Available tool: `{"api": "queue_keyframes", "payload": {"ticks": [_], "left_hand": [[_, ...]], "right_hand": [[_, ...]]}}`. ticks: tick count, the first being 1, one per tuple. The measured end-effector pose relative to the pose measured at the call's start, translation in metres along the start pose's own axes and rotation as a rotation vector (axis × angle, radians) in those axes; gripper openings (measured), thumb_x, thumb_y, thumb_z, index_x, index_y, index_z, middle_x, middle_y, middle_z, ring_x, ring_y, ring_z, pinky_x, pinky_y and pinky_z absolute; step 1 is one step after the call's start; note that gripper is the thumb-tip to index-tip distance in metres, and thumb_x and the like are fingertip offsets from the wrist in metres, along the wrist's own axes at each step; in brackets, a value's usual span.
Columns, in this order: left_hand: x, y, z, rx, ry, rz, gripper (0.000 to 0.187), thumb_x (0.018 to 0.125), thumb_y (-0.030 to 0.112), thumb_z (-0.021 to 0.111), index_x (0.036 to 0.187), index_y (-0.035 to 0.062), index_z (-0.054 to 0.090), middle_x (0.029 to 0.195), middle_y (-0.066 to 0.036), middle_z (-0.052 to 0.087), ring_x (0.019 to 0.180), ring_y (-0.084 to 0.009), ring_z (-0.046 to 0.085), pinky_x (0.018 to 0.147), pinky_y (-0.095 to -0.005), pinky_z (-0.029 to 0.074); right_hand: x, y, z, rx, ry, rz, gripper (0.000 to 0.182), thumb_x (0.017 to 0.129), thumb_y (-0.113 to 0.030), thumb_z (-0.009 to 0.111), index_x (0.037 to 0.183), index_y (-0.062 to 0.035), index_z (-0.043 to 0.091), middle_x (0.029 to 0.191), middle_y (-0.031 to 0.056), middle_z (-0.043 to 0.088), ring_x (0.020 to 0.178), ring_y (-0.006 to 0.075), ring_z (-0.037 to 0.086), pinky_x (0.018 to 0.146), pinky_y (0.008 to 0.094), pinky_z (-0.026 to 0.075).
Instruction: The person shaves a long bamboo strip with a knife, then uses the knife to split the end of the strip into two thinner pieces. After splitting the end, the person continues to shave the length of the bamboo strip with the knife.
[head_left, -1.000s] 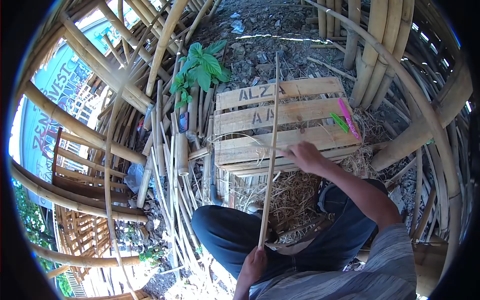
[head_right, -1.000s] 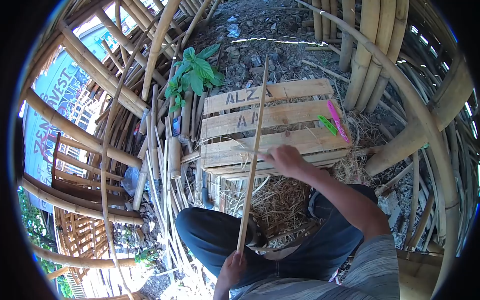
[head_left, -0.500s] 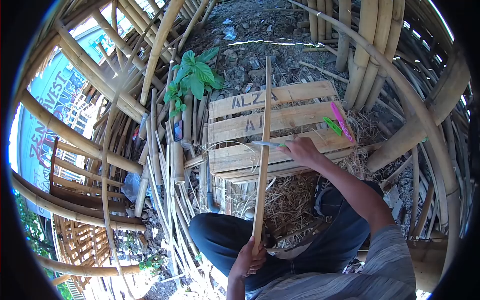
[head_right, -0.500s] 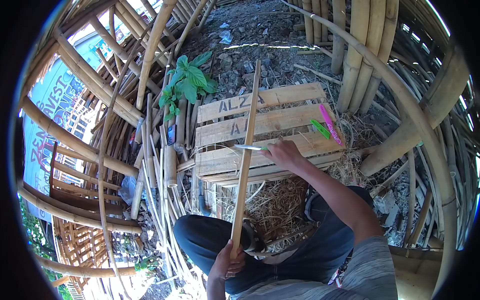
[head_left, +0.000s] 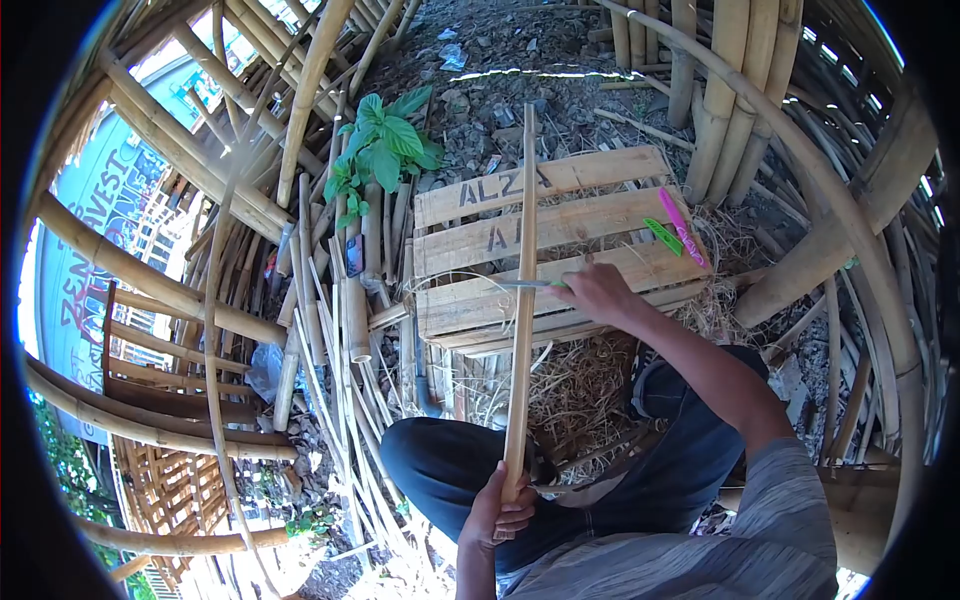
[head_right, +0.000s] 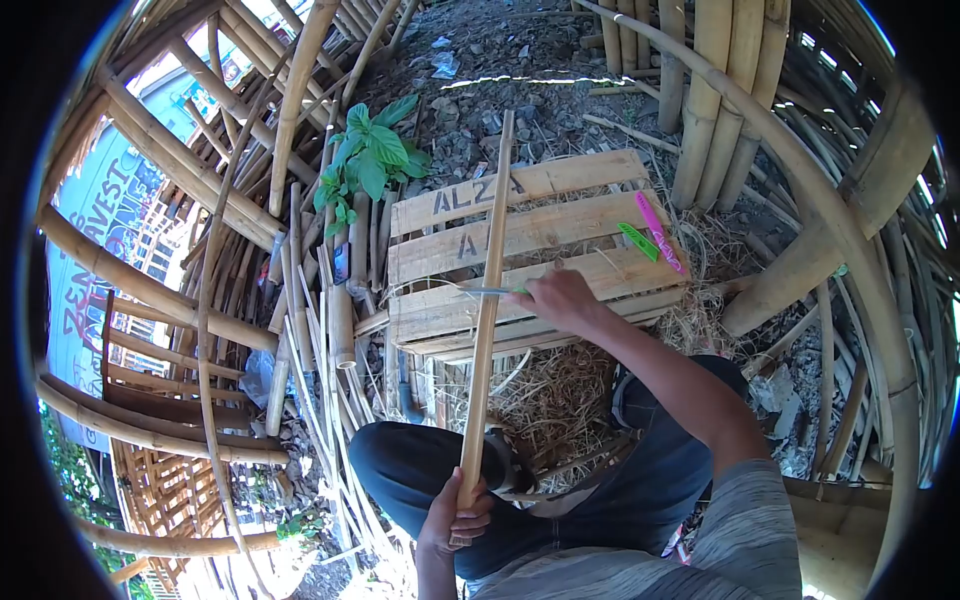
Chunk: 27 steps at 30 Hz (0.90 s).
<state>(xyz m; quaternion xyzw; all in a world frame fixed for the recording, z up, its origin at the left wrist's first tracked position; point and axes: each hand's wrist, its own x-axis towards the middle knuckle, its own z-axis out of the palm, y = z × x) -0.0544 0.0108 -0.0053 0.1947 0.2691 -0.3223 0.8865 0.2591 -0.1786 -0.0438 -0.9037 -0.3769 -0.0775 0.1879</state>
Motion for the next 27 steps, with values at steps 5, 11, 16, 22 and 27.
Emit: {"api": "queue_keyframes", "payload": {"ticks": [5, 11, 16, 22, 27], "left_hand": [[-0.002, 0.01, 0.001, -0.287, -0.21, -0.047, 0.042, 0.098, 0.048, 0.028, 0.082, 0.0106, 0.04, 0.051, 0.005, 0.029, 0.034, -0.0018, 0.021, 0.025, -0.0138, 0.02], [-0.007, 0.003, 0.005, -0.003, 0.022, -0.011, 0.041, 0.098, 0.047, 0.03, 0.082, 0.0105, 0.04, 0.052, 0.004, 0.029, 0.035, -0.0023, 0.024, 0.028, -0.0163, 0.02], [-0.02, -0.005, 0.012, 0.802, 0.481, 0.256, 0.037, 0.099, 0.038, 0.033, 0.08, 0.0081, 0.044, 0.052, -0.001, 0.039, 0.038, -0.0126, 0.037, 0.035, -0.0275, 0.027], [-0.046, -0.024, 0.028, 1.387, 0.841, 0.374, 0.035, 0.098, 0.031, 0.037, 0.08, 0.0019, 0.044, 0.057, -0.022, 0.048, 0.056, -0.0437, 0.05, 0.048, -0.0435, 0.034], [-0.061, -0.091, -0.147, 2.131, 0.664, 0.917, 0.028, 0.093, 0.023, 0.049, 0.116, 0.007, 0.052, 0.101, -0.021, 0.057, 0.082, -0.0392, 0.058, 0.061, -0.0458, 0.047]], "right_hand": [[-0.028, -0.064, -0.002, 0.226, -0.221, -0.296, 0.054, 0.091, -0.051, 0.044, 0.065, -0.0066, 0.061, 0.043, 0.0081, 0.049, 0.035, 0.023, 0.047, 0.038, 0.0371, 0.04], [0.006, 0.025, 0.016, 0.031, 0.106, 0.08, 0.051, 0.091, -0.049, 0.044, 0.068, -0.006, 0.06, 0.048, 0.0091, 0.053, 0.042, 0.0246, 0.055, 0.041, 0.0379, 0.044], [-0.001, -0.006, -0.003, 0.18, -0.05, 0.042, 0.053, 0.092, -0.05, 0.043, 0.063, -0.0068, 0.056, 0.045, 0.0056, 0.049, 0.035, 0.0214, 0.047, 0.038, 0.0359, 0.042], [-0.024, -0.039, 0.023, 0.221, 0.038, -0.393, 0.054, 0.092, -0.052, 0.042, 0.061, -0.0094, 0.054, 0.044, 0.0014, 0.047, 0.032, 0.0137, 0.039, 0.034, 0.0315, 0.037], [0.013, 0.02, 0.007, 0.04, -0.002, 0.235, 0.059, 0.092, -0.054, 0.039, 0.063, -0.0061, 0.057, 0.047, 0.0075, 0.05, 0.037, 0.0206, 0.049, 0.043, 0.0402, 0.044]]}}
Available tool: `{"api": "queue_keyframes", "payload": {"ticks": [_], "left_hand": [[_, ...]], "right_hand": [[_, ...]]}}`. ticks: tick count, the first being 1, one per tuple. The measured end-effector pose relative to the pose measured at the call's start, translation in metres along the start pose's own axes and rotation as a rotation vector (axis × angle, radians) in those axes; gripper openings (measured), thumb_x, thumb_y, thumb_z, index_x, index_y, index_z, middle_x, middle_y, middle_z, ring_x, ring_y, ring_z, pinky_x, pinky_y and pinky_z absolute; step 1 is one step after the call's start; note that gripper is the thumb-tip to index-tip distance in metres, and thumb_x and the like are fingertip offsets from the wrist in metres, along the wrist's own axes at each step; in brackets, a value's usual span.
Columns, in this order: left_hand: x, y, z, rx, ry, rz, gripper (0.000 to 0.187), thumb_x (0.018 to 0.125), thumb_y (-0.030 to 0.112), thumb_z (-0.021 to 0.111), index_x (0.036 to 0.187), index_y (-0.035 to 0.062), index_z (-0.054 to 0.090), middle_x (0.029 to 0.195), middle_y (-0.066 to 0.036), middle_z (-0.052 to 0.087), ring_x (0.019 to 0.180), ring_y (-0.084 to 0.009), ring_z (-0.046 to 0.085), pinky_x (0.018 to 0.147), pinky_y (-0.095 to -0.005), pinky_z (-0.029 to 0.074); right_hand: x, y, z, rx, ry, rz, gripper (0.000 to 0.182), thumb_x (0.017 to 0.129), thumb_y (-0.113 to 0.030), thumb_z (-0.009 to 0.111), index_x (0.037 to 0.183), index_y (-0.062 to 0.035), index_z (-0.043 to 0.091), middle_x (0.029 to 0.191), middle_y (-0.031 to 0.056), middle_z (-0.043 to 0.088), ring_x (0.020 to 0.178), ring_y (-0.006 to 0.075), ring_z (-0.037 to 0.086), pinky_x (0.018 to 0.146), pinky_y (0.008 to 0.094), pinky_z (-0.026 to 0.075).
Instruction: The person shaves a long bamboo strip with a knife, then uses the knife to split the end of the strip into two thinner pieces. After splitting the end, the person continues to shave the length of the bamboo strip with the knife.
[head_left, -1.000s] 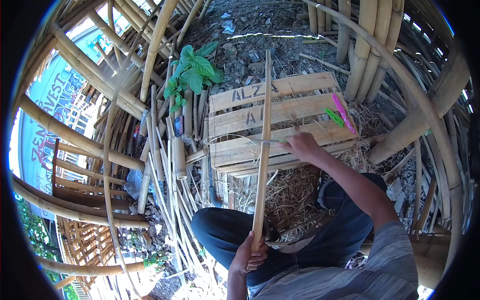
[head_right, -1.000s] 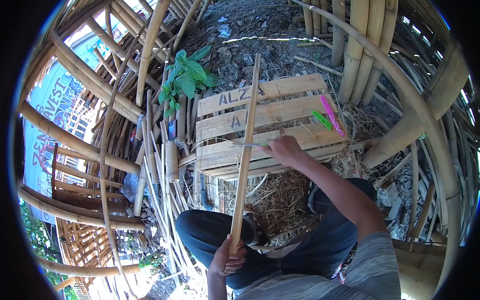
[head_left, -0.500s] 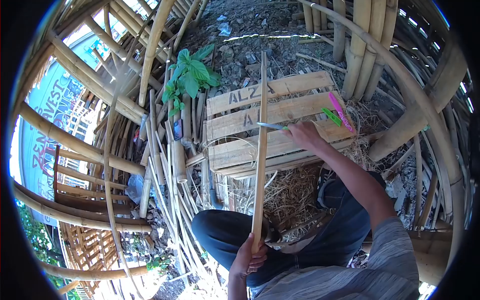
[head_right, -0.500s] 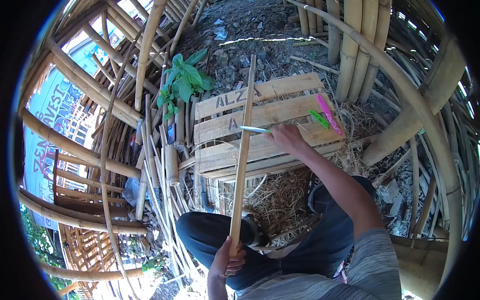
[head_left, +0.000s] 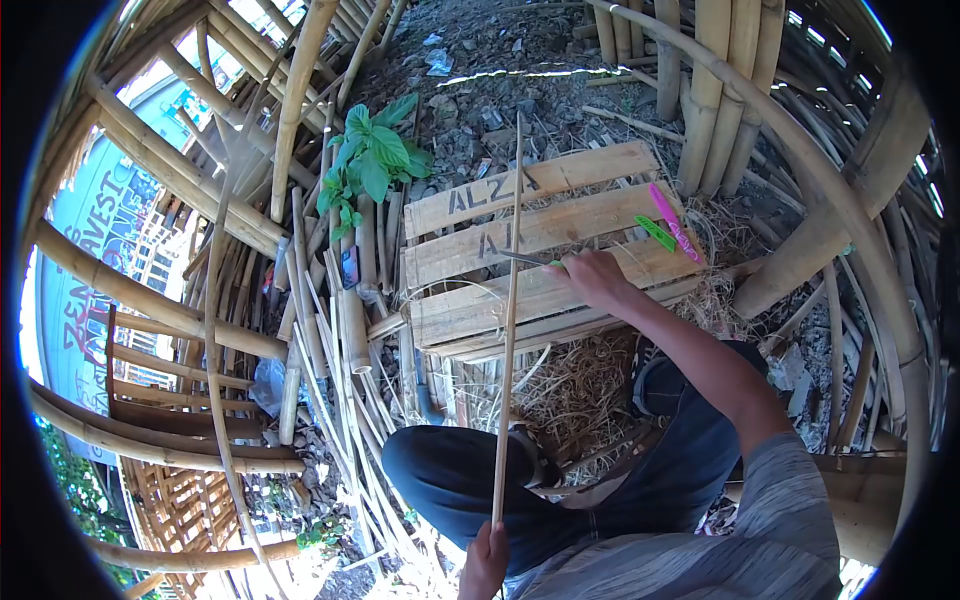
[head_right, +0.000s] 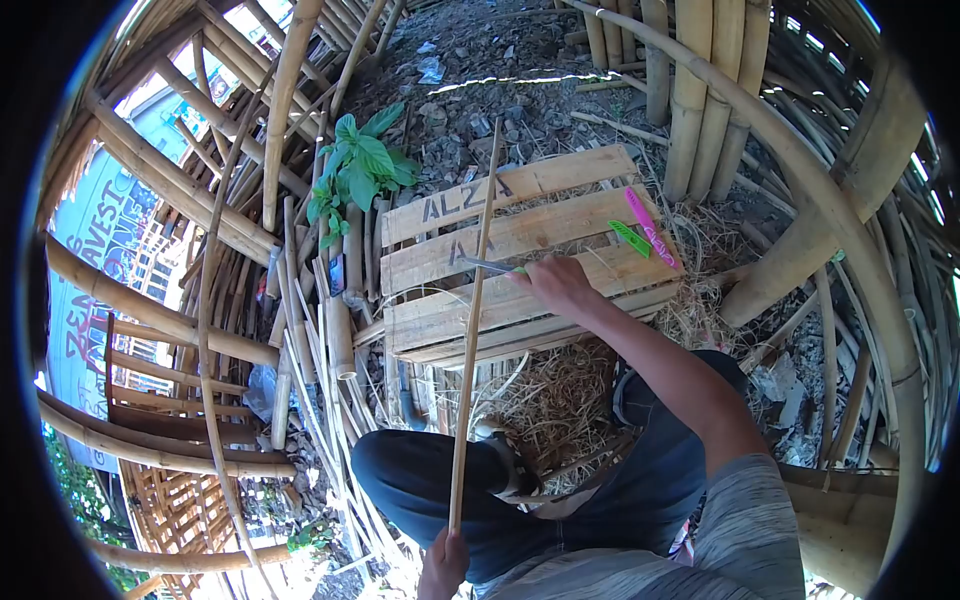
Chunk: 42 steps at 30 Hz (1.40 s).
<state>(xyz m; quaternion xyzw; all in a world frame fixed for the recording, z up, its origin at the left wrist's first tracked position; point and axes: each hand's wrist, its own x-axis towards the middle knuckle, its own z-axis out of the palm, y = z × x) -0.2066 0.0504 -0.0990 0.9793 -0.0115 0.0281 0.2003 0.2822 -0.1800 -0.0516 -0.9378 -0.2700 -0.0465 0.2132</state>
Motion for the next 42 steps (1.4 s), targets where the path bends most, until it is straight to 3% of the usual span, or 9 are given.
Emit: {"api": "queue_keyframes", "payload": {"ticks": [3, 7, 15, 17, 20, 24, 26, 37, 42], "left_hand": [[0.072, 0.089, -0.08, -0.516, -0.126, -0.498, 0.03, 0.095, 0.029, 0.046, 0.116, 0.0076, 0.051, 0.09, -0.025, 0.059, 0.078, -0.0415, 0.057, 0.061, -0.0469, 0.045], [0.062, 0.076, -0.067, -0.64, -0.224, -0.585, 0.035, 0.095, 0.033, 0.045, 0.115, 0.0056, 0.051, 0.084, -0.027, 0.058, 0.073, -0.0442, 0.056, 0.059, -0.0473, 0.044], [0.071, 0.062, -0.05, -0.247, 0.123, -0.173, 0.027, 0.096, 0.027, 0.044, 0.111, 0.0062, 0.053, 0.077, -0.018, 0.06, 0.066, -0.0347, 0.057, 0.055, -0.041, 0.044], [0.101, 0.09, -0.09, -0.491, -0.202, -0.642, 0.036, 0.099, 0.03, 0.035, 0.078, 0.0025, 0.046, 0.053, -0.012, 0.048, 0.046, -0.0211, 0.051, 0.045, -0.0348, 0.034], [0.114, 0.106, -0.091, -0.544, -0.218, -0.715, 0.032, 0.098, 0.028, 0.039, 0.081, 0.0017, 0.045, 0.058, -0.024, 0.048, 0.059, -0.0468, 0.05, 0.047, -0.0467, 0.033], [0.125, 0.103, -0.081, -0.574, -0.186, -0.637, 0.031, 0.098, 0.027, 0.039, 0.08, 0.0021, 0.044, 0.058, -0.024, 0.048, 0.06, -0.0473, 0.05, 0.046, -0.0472, 0.032], [0.126, 0.106, -0.078, -0.484, -0.183, -0.617, 0.033, 0.098, 0.027, 0.038, 0.079, 0.0023, 0.046, 0.053, -0.011, 0.047, 0.046, -0.022, 0.049, 0.045, -0.036, 0.034], [0.118, 0.109, -0.071, -0.5, -0.143, -0.563, 0.032, 0.098, 0.027, 0.039, 0.079, 0.0019, 0.044, 0.053, -0.016, 0.045, 0.046, -0.0302, 0.048, 0.046, -0.04, 0.034], [0.127, 0.106, -0.072, -0.529, -0.162, -0.609, 0.033, 0.098, 0.027, 0.039, 0.079, 0.0014, 0.044, 0.054, -0.018, 0.045, 0.049, -0.036, 0.049, 0.047, -0.0413, 0.034]], "right_hand": [[-0.019, -0.04, -0.007, 0.173, -0.235, -0.187, 0.059, 0.092, -0.054, 0.039, 0.064, -0.0059, 0.059, 0.046, 0.0087, 0.051, 0.039, 0.0218, 0.052, 0.044, 0.0406, 0.045], [-0.035, -0.058, 0.0, 0.141, -0.2, -0.474, 0.056, 0.089, -0.054, 0.044, 0.065, -0.0059, 0.061, 0.048, 0.0131, 0.055, 0.047, 0.0293, 0.059, 0.046, 0.0403, 0.047], [-0.029, -0.064, 0.007, 0.118, -0.073, -0.441, 0.052, 0.087, -0.052, 0.051, 0.069, -0.0039, 0.063, 0.053, 0.0141, 0.058, 0.047, 0.0296, 0.059, 0.045, 0.0381, 0.047], [-0.025, -0.06, 0.0, 0.104, -0.021, -0.466, 0.053, 0.087, -0.052, 0.049, 0.069, -0.0033, 0.063, 0.052, 0.014, 0.058, 0.046, 0.0288, 0.059, 0.044, 0.0378, 0.047], [-0.019, -0.048, 0.005, 0.056, 0.047, -0.391, 0.055, 0.088, -0.052, 0.047, 0.069, -0.0035, 0.063, 0.05, 0.0124, 0.056, 0.044, 0.0265, 0.058, 0.043, 0.0371, 0.046], [-0.031, -0.049, 0.005, 0.059, -0.058, -0.377, 0.054, 0.091, -0.052, 0.044, 0.066, -0.0064, 0.061, 0.046, 0.0083, 0.053, 0.037, 0.0217, 0.052, 0.039, 0.0362, 0.044], [-0.023, -0.037, 0.001, 0.053, -0.144, -0.279, 0.053, 0.092, -0.048, 0.045, 0.065, -0.0061, 0.06, 0.047, 0.0091, 0.053, 0.038, 0.0228, 0.053, 0.042, 0.0376, 0.046], [-0.002, -0.004, -0.014, -0.083, 0.053, -0.098, 0.054, 0.09, -0.05, 0.046, 0.063, -0.005, 0.06, 0.051, 0.0139, 0.056, 0.049, 0.0292, 0.059, 0.05, 0.0437, 0.047], [-0.03, -0.033, 0.0, 0.004, -0.173, -0.361, 0.055, 0.091, -0.05, 0.045, 0.065, -0.0044, 0.061, 0.053, 0.0145, 0.057, 0.051, 0.0286, 0.061, 0.052, 0.0432, 0.049]]}}
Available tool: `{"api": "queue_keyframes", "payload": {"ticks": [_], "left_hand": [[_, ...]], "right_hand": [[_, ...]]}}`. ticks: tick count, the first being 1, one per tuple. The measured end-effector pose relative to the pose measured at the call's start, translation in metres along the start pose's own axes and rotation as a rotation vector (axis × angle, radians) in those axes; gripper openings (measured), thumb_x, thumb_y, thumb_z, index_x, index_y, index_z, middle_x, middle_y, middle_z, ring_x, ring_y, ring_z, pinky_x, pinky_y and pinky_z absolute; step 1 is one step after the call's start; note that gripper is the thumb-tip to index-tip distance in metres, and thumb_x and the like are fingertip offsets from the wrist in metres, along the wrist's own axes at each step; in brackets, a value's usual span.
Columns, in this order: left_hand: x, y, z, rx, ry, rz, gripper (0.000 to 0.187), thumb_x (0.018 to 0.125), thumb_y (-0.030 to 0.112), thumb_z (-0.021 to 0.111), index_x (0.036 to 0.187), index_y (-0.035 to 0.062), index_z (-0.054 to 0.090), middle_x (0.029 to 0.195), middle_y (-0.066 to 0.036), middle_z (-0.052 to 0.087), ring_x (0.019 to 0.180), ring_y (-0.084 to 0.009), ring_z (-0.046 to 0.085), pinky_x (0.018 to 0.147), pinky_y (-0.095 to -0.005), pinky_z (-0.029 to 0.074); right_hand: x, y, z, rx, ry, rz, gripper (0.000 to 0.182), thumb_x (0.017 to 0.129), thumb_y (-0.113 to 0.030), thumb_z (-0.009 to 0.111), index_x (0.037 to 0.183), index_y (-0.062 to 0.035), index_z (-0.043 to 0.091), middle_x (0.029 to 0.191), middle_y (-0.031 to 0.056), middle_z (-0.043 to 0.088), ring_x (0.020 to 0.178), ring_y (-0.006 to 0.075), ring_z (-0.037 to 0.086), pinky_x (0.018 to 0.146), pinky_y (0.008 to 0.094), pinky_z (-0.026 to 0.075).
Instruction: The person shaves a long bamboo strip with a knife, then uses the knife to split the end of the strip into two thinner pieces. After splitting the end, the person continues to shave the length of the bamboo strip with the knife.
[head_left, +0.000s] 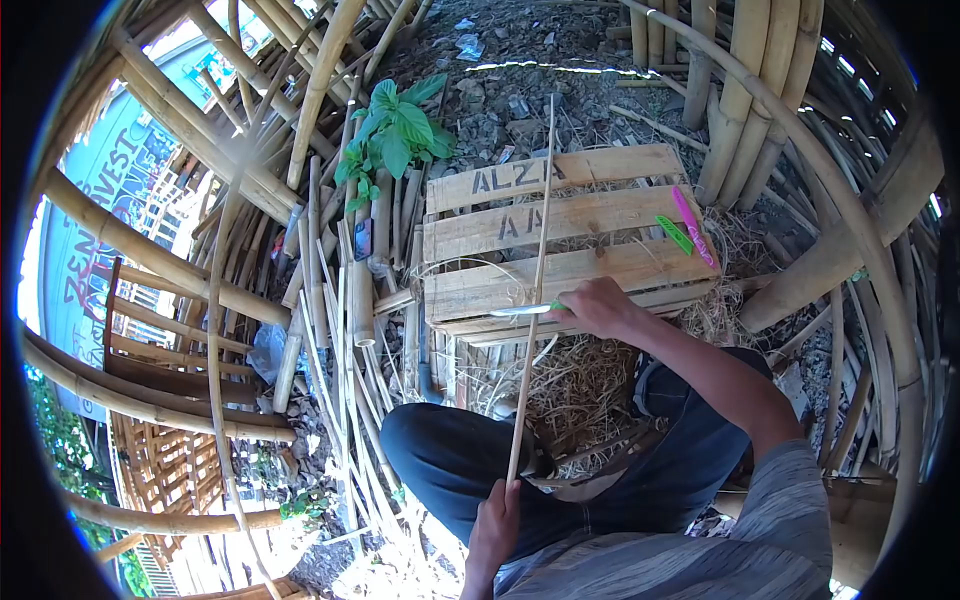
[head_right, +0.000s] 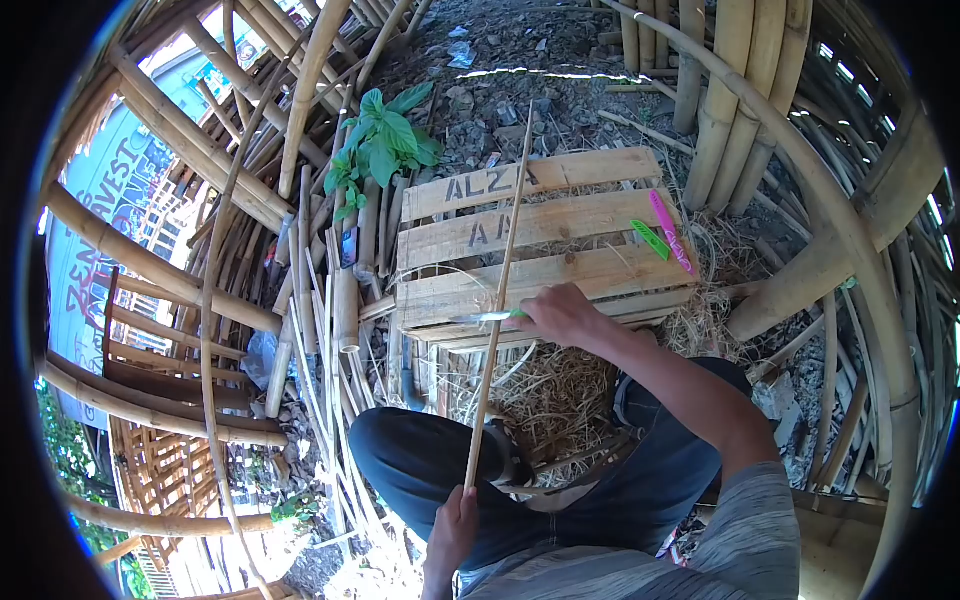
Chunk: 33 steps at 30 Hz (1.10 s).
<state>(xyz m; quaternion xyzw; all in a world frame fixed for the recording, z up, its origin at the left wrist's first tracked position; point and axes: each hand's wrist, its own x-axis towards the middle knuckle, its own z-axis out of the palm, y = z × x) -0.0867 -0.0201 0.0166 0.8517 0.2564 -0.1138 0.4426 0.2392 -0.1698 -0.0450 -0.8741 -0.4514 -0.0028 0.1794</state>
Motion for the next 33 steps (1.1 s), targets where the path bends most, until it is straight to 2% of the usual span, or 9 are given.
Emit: {"api": "queue_keyframes", "payload": {"ticks": [3, 7, 11, 13, 15, 18, 21, 25, 33], "left_hand": [[0.001, 0.003, 0.001, 0.057, -0.004, 0.056, 0.033, 0.098, 0.028, 0.038, 0.079, 0.0014, 0.044, 0.054, -0.017, 0.046, 0.05, -0.0364, 0.05, 0.047, -0.0412, 0.034], [-0.004, -0.014, 0.003, 0.057, 0.001, 0.044, 0.034, 0.098, 0.029, 0.038, 0.079, 0.0017, 0.046, 0.055, -0.016, 0.047, 0.049, -0.0327, 0.05, 0.047, -0.0394, 0.035], [-0.02, -0.025, -0.004, -0.078, -0.107, -0.087, 0.035, 0.099, 0.03, 0.036, 0.081, 0.0032, 0.049, 0.054, -0.01, 0.05, 0.049, -0.0227, 0.053, 0.047, -0.0362, 0.036], [-0.031, -0.042, 0.002, -0.059, -0.108, -0.13, 0.036, 0.098, 0.033, 0.037, 0.085, 0.0022, 0.049, 0.058, -0.02, 0.051, 0.054, -0.0383, 0.054, 0.051, -0.0438, 0.04], [-0.04, -0.091, 0.019, 0.068, -0.004, -0.061, 0.027, 0.096, 0.027, 0.043, 0.108, 0.0045, 0.052, 0.069, -0.017, 0.058, 0.061, -0.0355, 0.055, 0.051, -0.0401, 0.041], [-0.042, -0.071, 0.017, -0.292, -0.098, -0.295, 0.029, 0.096, 0.028, 0.042, 0.102, 0.0016, 0.053, 0.06, -0.02, 0.052, 0.056, -0.0393, 0.051, 0.049, -0.0424, 0.038], [-0.032, -0.018, -0.015, 0.004, -0.344, -0.349, 0.037, 0.097, 0.035, 0.038, 0.088, 0.0022, 0.051, 0.062, -0.019, 0.056, 0.059, -0.0373, 0.059, 0.055, -0.042, 0.044], [-0.013, -0.002, -0.035, 0.472, -0.408, -0.203, 0.032, 0.094, 0.036, 0.046, 0.108, 0.0122, 0.061, 0.087, -0.021, 0.064, 0.087, -0.0395, 0.06, 0.074, -0.0425, 0.047], [0.151, 0.075, -0.002, 0.111, -0.013, 0.388, 0.048, 0.093, 0.037, 0.049, 0.123, 0.001, 0.045, 0.092, -0.026, 0.062, 0.087, -0.0372, 0.062, 0.075, -0.0396, 0.048]], "right_hand": [[0.014, 0.034, -0.017, 0.0, 0.138, 0.399, 0.054, 0.091, -0.049, 0.044, 0.066, -0.0046, 0.061, 0.053, 0.0136, 0.058, 0.049, 0.0279, 0.06, 0.051, 0.0426, 0.049], [0.012, 0.009, -0.031, 0.042, -0.095, 0.309, 0.054, 0.092, -0.049, 0.043, 0.07, -0.0036, 0.064, 0.056, 0.0142, 0.059, 0.052, 0.0285, 0.061, 0.052, 0.0424, 0.049], [0.008, 0.011, 0.003, -0.029, 0.101, 0.096, 0.056, 0.092, -0.051, 0.042, 0.07, -0.0043, 0.064, 0.051, 0.0109, 0.055, 0.048, 0.0262, 0.058, 0.049, 0.0406, 0.048], [0.014, 0.023, -0.001, -0.055, 0.163, 0.101, 0.055, 0.092, -0.05, 0.042, 0.071, -0.004, 0.064, 0.05, 0.0112, 0.055, 0.05, 0.0273, 0.06, 0.051, 0.0413, 0.048], [0.021, 0.03, -0.017, 0.044, 0.038, 0.424, 0.054, 0.091, -0.048, 0.044, 0.072, -0.0025, 0.064, 0.059, 0.0154, 0.06, 0.059, 0.031, 0.063, 0.057, 0.0429, 0.05], [0.023, 0.053, -0.021, -0.13, 0.141, 0.371, 0.054, 0.092, -0.047, 0.043, 0.072, -0.0018, 0.064, 0.064, 0.0167, 0.062, 0.066, 0.0324, 0.064, 0.059, 0.0429, 0.051], [0.021, 0.04, -0.022, -0.048, 0.085, 0.482, 0.054, 0.092, -0.047, 0.043, 0.072, -0.0011, 0.064, 0.069, 0.0178, 0.063, 0.069, 0.033, 0.064, 0.061, 0.0435, 0.051], [0.017, 0.045, 0.001, -0.011, 0.137, 0.484, 0.054, 0.092, -0.047, 0.043, 0.072, -0.001, 0.064, 0.07, 0.0182, 0.063, 0.068, 0.0331, 0.064, 0.062, 0.0446, 0.051], [0.02, 0.037, -0.005, -0.01, 0.119, 0.471, 0.054, 0.092, -0.048, 0.042, 0.074, -0.0031, 0.065, 0.063, 0.0166, 0.062, 0.066, 0.0335, 0.065, 0.061, 0.0439, 0.052]]}}
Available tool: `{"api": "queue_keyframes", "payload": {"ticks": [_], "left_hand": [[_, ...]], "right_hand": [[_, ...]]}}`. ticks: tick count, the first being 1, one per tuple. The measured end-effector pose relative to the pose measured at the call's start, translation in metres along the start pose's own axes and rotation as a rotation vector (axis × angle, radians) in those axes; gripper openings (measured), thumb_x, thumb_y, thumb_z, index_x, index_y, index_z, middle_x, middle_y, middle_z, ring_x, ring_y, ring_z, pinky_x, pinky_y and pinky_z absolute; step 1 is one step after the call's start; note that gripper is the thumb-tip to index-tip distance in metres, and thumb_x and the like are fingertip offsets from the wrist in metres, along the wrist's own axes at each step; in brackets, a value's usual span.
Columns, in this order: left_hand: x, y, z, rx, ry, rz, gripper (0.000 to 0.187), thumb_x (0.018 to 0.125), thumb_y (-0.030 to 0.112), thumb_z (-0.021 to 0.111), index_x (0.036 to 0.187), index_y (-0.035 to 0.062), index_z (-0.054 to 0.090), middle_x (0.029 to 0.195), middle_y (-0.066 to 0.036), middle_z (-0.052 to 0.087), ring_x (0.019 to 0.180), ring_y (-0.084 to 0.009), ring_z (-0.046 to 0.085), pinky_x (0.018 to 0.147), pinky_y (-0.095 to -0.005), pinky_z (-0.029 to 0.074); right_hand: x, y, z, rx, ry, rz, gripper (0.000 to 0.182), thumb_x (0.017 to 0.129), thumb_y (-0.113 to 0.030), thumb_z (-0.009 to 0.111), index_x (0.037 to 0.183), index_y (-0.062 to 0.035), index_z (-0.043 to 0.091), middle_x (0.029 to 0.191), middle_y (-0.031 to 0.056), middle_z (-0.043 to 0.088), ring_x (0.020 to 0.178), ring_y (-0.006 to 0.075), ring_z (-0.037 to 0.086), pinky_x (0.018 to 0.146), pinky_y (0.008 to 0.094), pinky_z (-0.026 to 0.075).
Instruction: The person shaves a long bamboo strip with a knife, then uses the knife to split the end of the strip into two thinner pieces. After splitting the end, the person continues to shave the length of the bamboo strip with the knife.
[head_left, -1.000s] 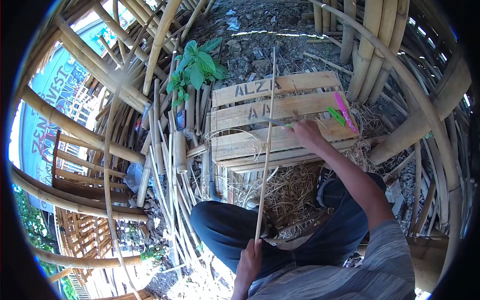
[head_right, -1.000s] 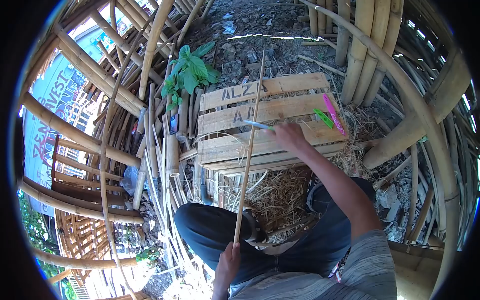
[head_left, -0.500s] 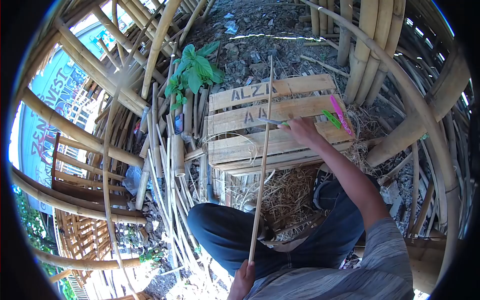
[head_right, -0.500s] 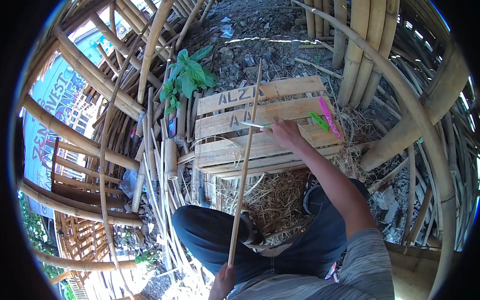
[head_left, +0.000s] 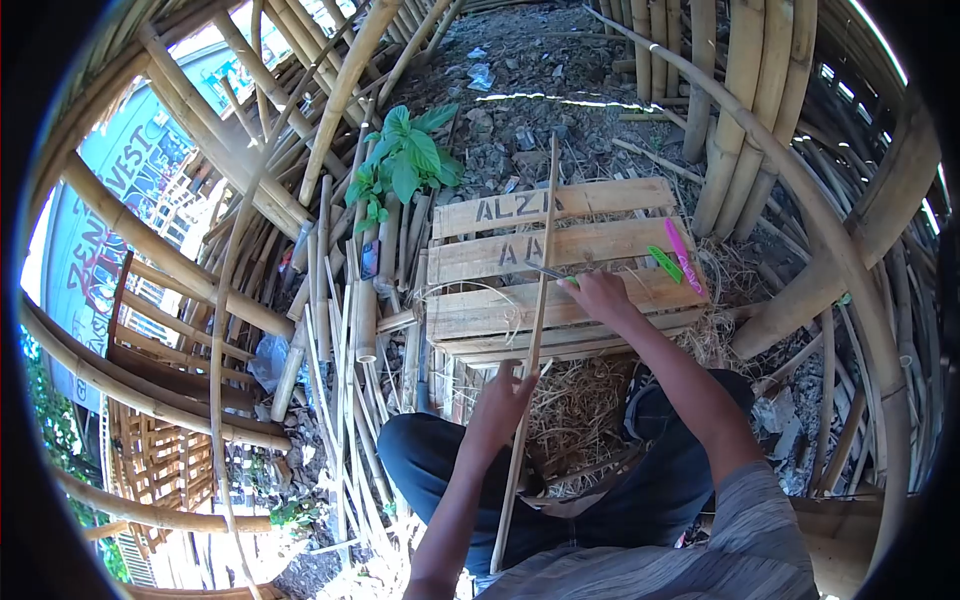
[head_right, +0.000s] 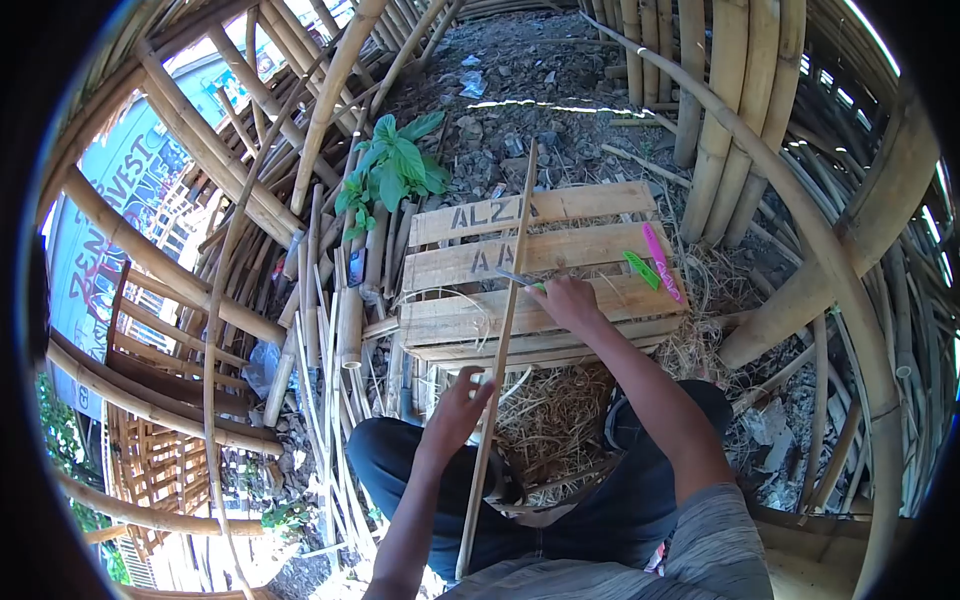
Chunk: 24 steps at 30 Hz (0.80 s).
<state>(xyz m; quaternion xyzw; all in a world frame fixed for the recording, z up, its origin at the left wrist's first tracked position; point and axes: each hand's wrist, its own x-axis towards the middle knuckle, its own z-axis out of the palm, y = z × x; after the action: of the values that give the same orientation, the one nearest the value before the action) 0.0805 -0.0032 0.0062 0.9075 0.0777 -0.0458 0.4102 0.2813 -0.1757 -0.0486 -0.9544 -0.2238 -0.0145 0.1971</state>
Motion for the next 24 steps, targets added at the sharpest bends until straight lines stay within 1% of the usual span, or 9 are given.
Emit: {"api": "queue_keyframes", "payload": {"ticks": [3, 5, 6, 8, 9, 13, 18, 21, 24], "left_hand": [[0.067, -0.051, 0.032, 0.052, 0.043, 0.057, 0.053, 0.094, 0.044, 0.042, 0.121, -0.0018, 0.042, 0.09, -0.023, 0.062, 0.083, -0.0337, 0.063, 0.073, -0.0399, 0.049], [0.082, -0.053, 0.037, -0.679, -0.171, -0.347, 0.058, 0.095, 0.051, 0.034, 0.112, -0.0025, 0.049, 0.087, -0.018, 0.063, 0.08, -0.0273, 0.064, 0.069, -0.0389, 0.05], [0.09, -0.059, 0.045, -0.678, -0.18, -0.331, 0.058, 0.095, 0.051, 0.034, 0.112, -0.0025, 0.049, 0.087, -0.018, 0.063, 0.08, -0.0273, 0.064, 0.069, -0.0389, 0.05], [0.103, -0.074, 0.059, -0.992, -0.482, -0.412, 0.062, 0.094, 0.056, 0.029, 0.109, 0.0016, 0.054, 0.079, -0.012, 0.063, 0.071, -0.0207, 0.062, 0.064, -0.0345, 0.05], [0.098, -0.063, 0.058, -0.978, -0.463, -0.397, 0.058, 0.093, 0.058, 0.03, 0.093, 0.006, 0.055, 0.063, -0.005, 0.054, 0.052, -0.0152, 0.051, 0.05, -0.0286, 0.043], [0.09, -0.041, 0.068, -0.718, -0.243, -0.295, 0.047, 0.094, 0.055, 0.034, 0.076, 0.0121, 0.037, 0.052, 0.003, 0.03, 0.039, -0.0092, 0.029, 0.036, -0.0256, 0.024], [0.089, -0.043, 0.064, -0.899, -0.4, -0.456, 0.043, 0.094, 0.051, 0.038, 0.077, 0.0122, 0.037, 0.052, 0.003, 0.031, 0.039, -0.009, 0.031, 0.035, -0.0252, 0.025], [0.085, -0.052, 0.085, -0.533, -0.208, -0.302, 0.043, 0.098, 0.038, 0.036, 0.082, -0.0006, 0.046, 0.058, -0.008, 0.044, 0.053, -0.0198, 0.045, 0.053, -0.0366, 0.037], [0.081, -0.03, 0.067, -0.429, -0.199, -0.248, 0.045, 0.098, 0.038, 0.037, 0.087, -0.0049, 0.046, 0.063, -0.016, 0.047, 0.061, -0.0274, 0.048, 0.061, -0.0424, 0.039]], "right_hand": [[0.0, 0.0, 0.0, -0.009, -0.017, 0.003, 0.053, 0.092, -0.048, 0.042, 0.075, -0.0035, 0.066, 0.064, 0.0169, 0.063, 0.064, 0.0333, 0.064, 0.06, 0.0439, 0.052], [-0.003, 0.002, 0.001, -0.013, 0.004, 0.0, 0.053, 0.092, -0.048, 0.042, 0.076, -0.0036, 0.067, 0.064, 0.017, 0.063, 0.063, 0.033, 0.064, 0.058, 0.0435, 0.052], [-0.002, 0.004, 0.001, -0.004, 0.001, -0.004, 0.053, 0.092, -0.048, 0.042, 0.077, -0.0037, 0.067, 0.064, 0.0171, 0.063, 0.062, 0.0326, 0.064, 0.057, 0.043, 0.052], [-0.001, 0.007, -0.002, 0.001, -0.01, 0.028, 0.053, 0.091, -0.05, 0.043, 0.077, -0.0033, 0.066, 0.065, 0.0176, 0.063, 0.064, 0.0338, 0.064, 0.059, 0.044, 0.051], [-0.004, 0.007, -0.001, 0.013, -0.038, 0.047, 0.054, 0.09, -0.051, 0.043, 0.078, -0.003, 0.065, 0.067, 0.0182, 0.063, 0.067, 0.0349, 0.064, 0.062, 0.0451, 0.051], [-0.01, 0.0, -0.004, 0.008, -0.026, -0.006, 0.051, 0.09, -0.049, 0.046, 0.078, -0.004, 0.066, 0.064, 0.0171, 0.062, 0.063, 0.0329, 0.063, 0.059, 0.0441, 0.051], [-0.02, -0.008, 0.006, -0.018, -0.108, -0.126, 0.051, 0.09, -0.049, 0.046, 0.076, -0.0039, 0.065, 0.059, 0.0156, 0.06, 0.057, 0.0321, 0.063, 0.055, 0.042, 0.051], [-0.009, 0.001, 0.001, -0.093, -0.064, -0.082, 0.051, 0.091, -0.048, 0.045, 0.076, -0.0038, 0.065, 0.056, 0.0148, 0.06, 0.055, 0.0303, 0.063, 0.053, 0.0402, 0.051], [0.001, 0.014, 0.004, -0.127, 0.009, -0.063, 0.051, 0.092, -0.047, 0.045, 0.072, -0.0038, 0.063, 0.054, 0.0142, 0.058, 0.053, 0.0301, 0.062, 0.051, 0.0404, 0.05]]}}
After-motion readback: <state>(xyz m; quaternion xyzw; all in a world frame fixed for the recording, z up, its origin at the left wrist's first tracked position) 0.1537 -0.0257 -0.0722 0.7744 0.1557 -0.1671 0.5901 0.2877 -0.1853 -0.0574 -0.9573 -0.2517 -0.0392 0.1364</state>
